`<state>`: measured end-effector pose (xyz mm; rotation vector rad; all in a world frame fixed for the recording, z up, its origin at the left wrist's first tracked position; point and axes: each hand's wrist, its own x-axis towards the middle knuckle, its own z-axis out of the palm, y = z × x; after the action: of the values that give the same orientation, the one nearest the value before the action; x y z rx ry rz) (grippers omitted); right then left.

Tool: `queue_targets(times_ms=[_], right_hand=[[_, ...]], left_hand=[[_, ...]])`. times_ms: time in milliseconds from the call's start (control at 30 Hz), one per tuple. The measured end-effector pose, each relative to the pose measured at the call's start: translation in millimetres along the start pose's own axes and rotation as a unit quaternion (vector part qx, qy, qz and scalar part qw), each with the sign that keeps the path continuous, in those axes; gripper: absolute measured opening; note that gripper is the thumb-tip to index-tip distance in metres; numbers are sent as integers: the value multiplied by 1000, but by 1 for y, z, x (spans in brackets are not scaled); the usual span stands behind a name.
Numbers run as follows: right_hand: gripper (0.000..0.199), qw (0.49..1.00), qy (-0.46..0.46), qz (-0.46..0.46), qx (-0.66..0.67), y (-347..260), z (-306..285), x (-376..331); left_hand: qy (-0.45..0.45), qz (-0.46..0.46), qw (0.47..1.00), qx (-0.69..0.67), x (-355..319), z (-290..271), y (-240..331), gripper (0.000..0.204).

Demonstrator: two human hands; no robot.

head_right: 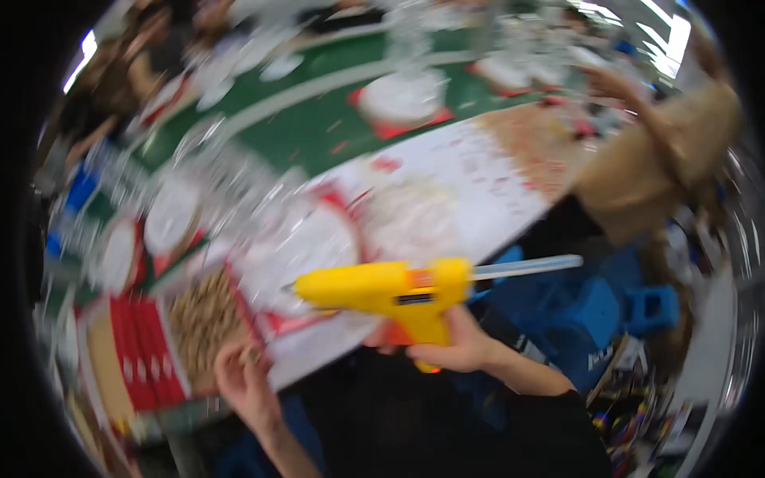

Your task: Assembling decorative crystal fixtures by gluing small components and placing them into boxes.

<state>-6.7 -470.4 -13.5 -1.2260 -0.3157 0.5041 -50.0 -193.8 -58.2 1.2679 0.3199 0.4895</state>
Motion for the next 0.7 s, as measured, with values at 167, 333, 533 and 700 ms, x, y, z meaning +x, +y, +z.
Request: queue_targets(times_ms=[167, 333, 533, 700], right_hand=[[62, 993, -44, -16, 106, 13, 14, -2], [61, 992, -90, -3, 84, 32, 20, -5], [52, 989, -93, 22, 110, 31, 23, -10], [50, 990, -87, 32, 110, 32, 23, -6]], left_hand=[[-112, -21, 989, -97, -1, 5, -4, 32], [-127, -30, 989, -72, -7, -3, -4, 42], [-136, -34, 987, -73, -7, -4, -4, 42], [-144, -47, 985, -85, -4, -4, -8, 41]])
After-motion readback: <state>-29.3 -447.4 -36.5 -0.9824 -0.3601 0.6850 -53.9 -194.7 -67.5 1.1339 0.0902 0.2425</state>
